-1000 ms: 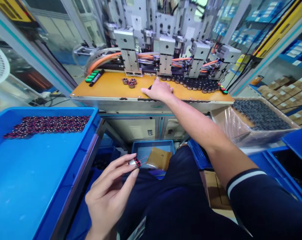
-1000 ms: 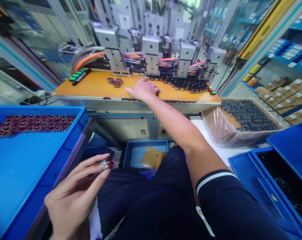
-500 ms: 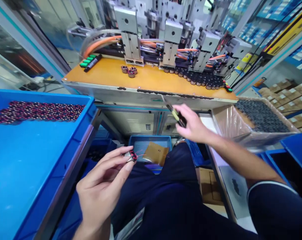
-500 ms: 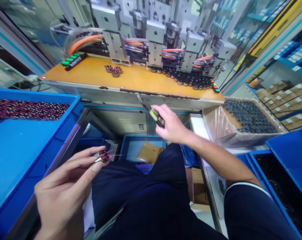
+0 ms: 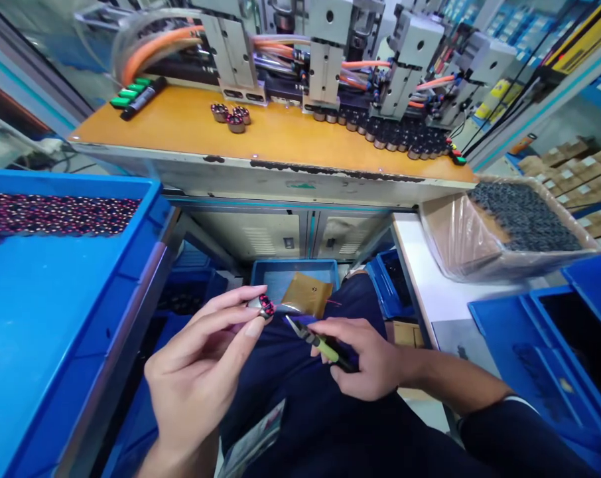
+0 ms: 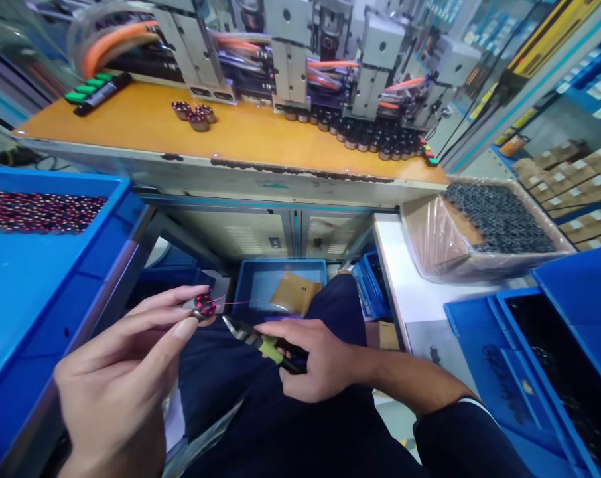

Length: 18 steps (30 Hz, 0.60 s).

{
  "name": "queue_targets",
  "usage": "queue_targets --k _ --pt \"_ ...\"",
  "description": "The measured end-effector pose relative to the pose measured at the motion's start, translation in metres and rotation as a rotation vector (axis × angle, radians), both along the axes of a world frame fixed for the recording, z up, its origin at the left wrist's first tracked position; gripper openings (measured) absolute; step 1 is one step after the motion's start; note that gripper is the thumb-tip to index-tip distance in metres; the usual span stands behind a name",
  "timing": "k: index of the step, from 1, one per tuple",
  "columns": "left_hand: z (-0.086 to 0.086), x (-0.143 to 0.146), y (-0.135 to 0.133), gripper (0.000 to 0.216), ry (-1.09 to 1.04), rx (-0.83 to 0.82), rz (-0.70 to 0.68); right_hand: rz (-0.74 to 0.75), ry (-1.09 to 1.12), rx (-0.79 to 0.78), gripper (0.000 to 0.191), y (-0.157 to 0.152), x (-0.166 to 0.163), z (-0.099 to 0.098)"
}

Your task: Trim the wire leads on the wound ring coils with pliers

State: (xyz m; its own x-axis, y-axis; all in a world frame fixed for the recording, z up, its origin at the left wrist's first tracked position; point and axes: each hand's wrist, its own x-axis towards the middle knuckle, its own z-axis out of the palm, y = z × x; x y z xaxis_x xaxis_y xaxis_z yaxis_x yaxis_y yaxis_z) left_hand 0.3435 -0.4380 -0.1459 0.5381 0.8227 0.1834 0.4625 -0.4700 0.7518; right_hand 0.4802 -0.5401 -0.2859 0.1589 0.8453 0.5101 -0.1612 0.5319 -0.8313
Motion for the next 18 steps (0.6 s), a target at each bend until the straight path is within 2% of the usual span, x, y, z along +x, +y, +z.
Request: queue_targets --k 3,9,18 --pt "0.004 -0.001 -0.002 0.024 0.017 0.026 -0.016 -0.019 -0.05 -0.008 0.063 0.005 0.001 0.002" --pt "0.009 -0.006 -0.005 0.027 0.021 -0.001 -0.026 0.004 -0.014 0.035 0.063 0.014 0.003 0.011" --pt "0.008 -0.008 -0.007 0.029 0.033 -0.041 -0.043 0.043 0.035 0.035 0.064 0.014 0.001 0.005"
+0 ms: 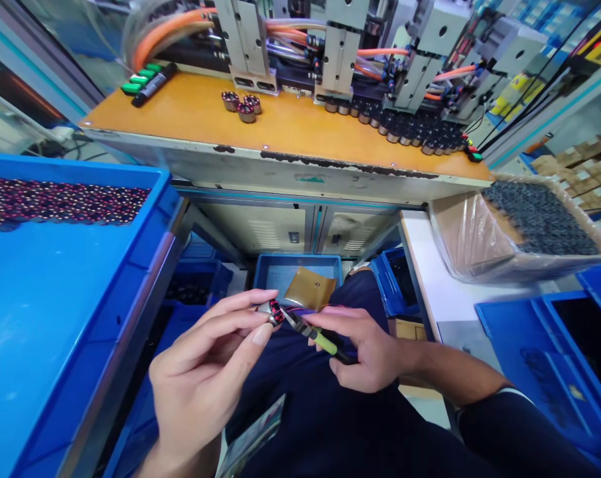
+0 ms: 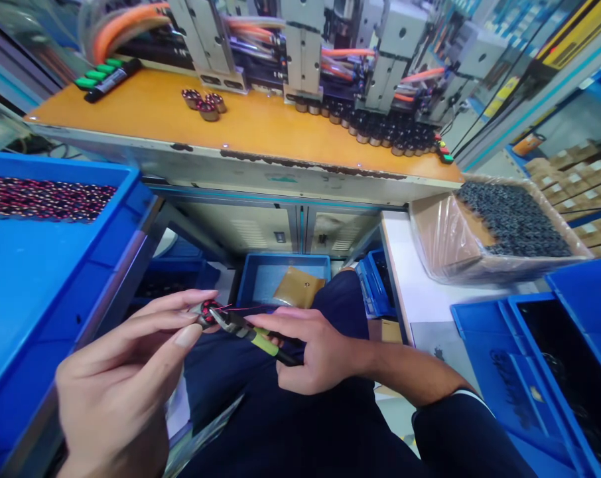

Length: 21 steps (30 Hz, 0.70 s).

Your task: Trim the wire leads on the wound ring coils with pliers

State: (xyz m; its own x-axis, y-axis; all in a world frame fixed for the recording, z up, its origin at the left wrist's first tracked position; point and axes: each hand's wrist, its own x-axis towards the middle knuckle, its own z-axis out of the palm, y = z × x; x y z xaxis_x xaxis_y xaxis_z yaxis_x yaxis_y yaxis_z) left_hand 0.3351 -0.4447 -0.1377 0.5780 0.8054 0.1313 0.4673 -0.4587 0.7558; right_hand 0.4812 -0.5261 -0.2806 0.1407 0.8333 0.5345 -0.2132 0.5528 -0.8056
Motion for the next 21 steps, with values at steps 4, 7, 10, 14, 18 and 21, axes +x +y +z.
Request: queue_targets --k 4,7,10,14,18,21 --pt "0.0 0.0 0.0 0.03 -0.005 -0.009 -0.021 -0.024 0.017 0.005 0.065 -0.004 -0.003 -0.003" --pt "-0.001 0.0 0.001 0.029 -0.011 -0.003 -0.043 -0.026 0.027 -0.012 0.067 -0.006 -0.005 -0.005" --pt "-0.003 -0.001 0.003 0.028 -0.011 0.001 -0.053 0.007 0.067 -0.102 0.066 -0.006 -0.005 -0.006" --pt "-0.004 -0.003 0.01 0.032 -0.016 0.028 -0.177 0.236 0.296 -0.301 0.066 -0.007 0.0 -0.007" --pt "-0.004 -0.004 0.018 0.032 -0.013 0.16 -0.307 0.283 0.255 -0.29 0.068 -0.015 0.011 -0.003" --pt "-0.006 -0.003 0.019 0.049 -0.105 0.133 -0.307 0.278 0.241 -0.228 0.07 -0.023 0.018 0.004"
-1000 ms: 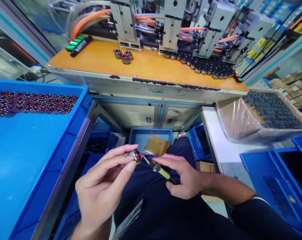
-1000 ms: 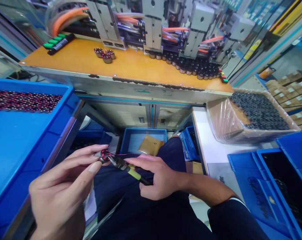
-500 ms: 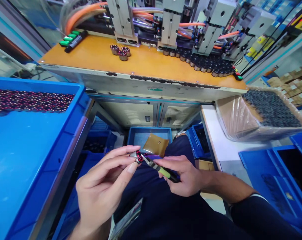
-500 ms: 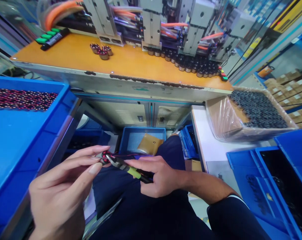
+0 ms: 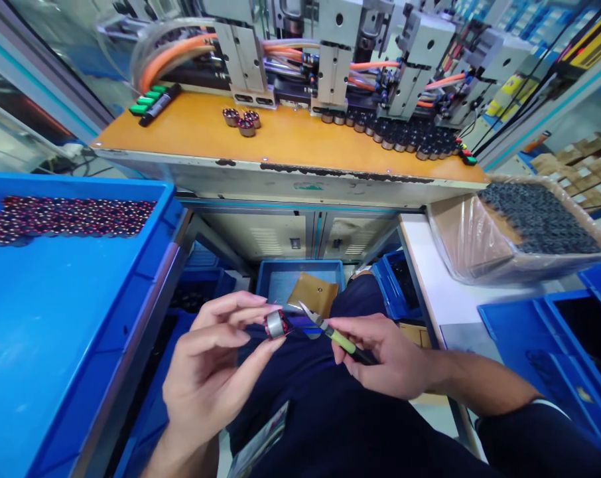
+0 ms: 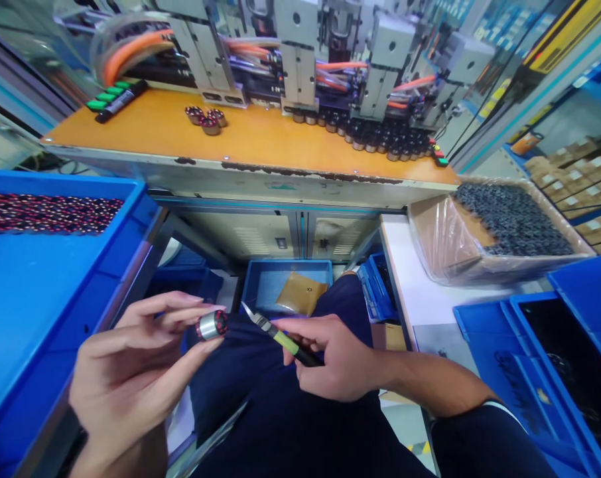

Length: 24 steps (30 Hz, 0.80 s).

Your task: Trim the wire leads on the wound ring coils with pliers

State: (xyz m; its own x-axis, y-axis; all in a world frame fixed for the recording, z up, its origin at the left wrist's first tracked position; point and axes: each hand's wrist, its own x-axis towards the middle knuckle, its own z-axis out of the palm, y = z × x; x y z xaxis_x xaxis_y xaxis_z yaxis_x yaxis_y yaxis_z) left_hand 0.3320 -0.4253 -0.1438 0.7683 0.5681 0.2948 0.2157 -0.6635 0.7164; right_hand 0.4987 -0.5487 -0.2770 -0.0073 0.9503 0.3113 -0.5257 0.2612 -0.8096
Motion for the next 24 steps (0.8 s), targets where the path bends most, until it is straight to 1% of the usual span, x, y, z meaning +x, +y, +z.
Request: queue_targets --k 2,3,5,7,14,19,24 --pt "-0.002 0.001 0.0 0.06 -0.042 -0.031 -0.008 0.029 0.044 0.023 0.076 -0.004 0.002 0.004" --pt "-0.004 0.002 -0.001 0.063 -0.051 -0.016 -0.017 0.037 0.061 0.04 0.08 -0.005 0.003 0.006" --pt "-0.006 0.002 -0.001 0.065 -0.059 0.024 -0.027 0.032 0.076 0.081 0.089 -0.007 0.003 0.008" --pt "-0.008 0.002 -0.002 0.064 -0.061 0.038 -0.029 0.031 0.085 0.093 0.092 -0.007 0.003 0.009" --pt "-0.006 -0.002 -0.005 0.058 -0.072 0.023 0.0 0.076 0.124 0.094 0.091 -0.006 0.002 0.015" --pt "-0.006 -0.004 -0.01 0.057 -0.058 0.006 0.018 0.104 0.129 0.061 0.09 -0.005 -0.001 0.016" --pt "-0.005 -0.005 -0.013 0.058 -0.062 0.008 0.024 0.106 0.151 0.074 0.09 -0.004 -0.003 0.017"
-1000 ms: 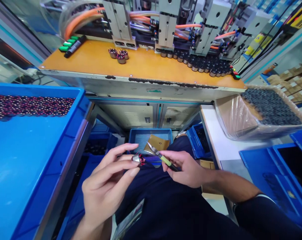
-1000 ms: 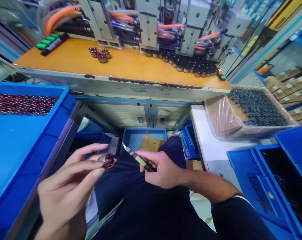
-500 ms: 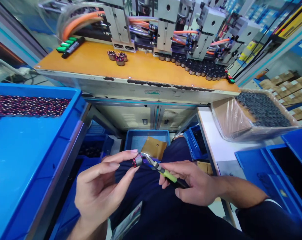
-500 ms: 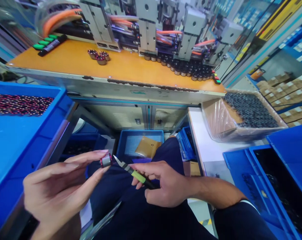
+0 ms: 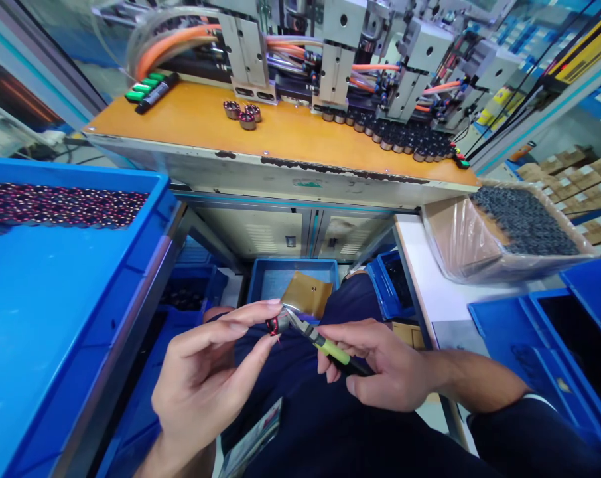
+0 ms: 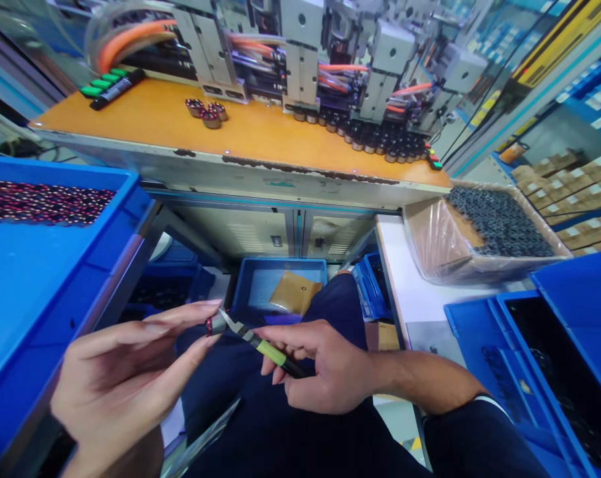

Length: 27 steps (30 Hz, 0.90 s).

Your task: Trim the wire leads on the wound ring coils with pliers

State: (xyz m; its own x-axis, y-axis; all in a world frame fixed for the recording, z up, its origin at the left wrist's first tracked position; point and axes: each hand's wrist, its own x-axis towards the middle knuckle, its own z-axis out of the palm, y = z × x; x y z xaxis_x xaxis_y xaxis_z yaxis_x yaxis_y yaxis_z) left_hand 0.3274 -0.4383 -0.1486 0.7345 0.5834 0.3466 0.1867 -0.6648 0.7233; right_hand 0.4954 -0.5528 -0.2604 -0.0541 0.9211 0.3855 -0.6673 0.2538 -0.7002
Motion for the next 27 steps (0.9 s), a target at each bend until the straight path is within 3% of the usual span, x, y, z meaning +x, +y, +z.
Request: queue_targets --k 7,14,16,18,21,24,27 --pt "0.001 -0.002 -0.003 0.056 0.001 -0.061 0.061 0.006 -0.021 -0.014 0.089 0.0 0.0 -0.001" --pt "-0.001 -0.002 -0.004 0.058 0.023 -0.079 0.056 0.07 -0.21 -0.18 0.037 -0.003 0.005 0.006" --pt "-0.001 -0.001 -0.003 0.059 0.02 -0.1 0.087 0.048 -0.219 -0.188 0.035 -0.003 0.006 0.006" --pt "0.0 0.0 -0.001 0.059 -0.014 -0.231 0.129 0.0 -0.19 -0.196 0.046 -0.003 0.006 0.003" --pt "-0.001 0.002 0.004 0.05 -0.181 -0.685 0.108 -0.045 -0.116 -0.227 0.066 -0.005 0.004 -0.005" --pt "-0.006 0.003 0.007 0.045 -0.34 -1.087 0.101 0.007 -0.025 -0.271 0.07 -0.007 0.003 -0.012" --pt "-0.012 0.003 0.006 0.045 -0.385 -1.226 0.161 0.051 0.025 -0.321 0.07 -0.009 0.001 -0.014"
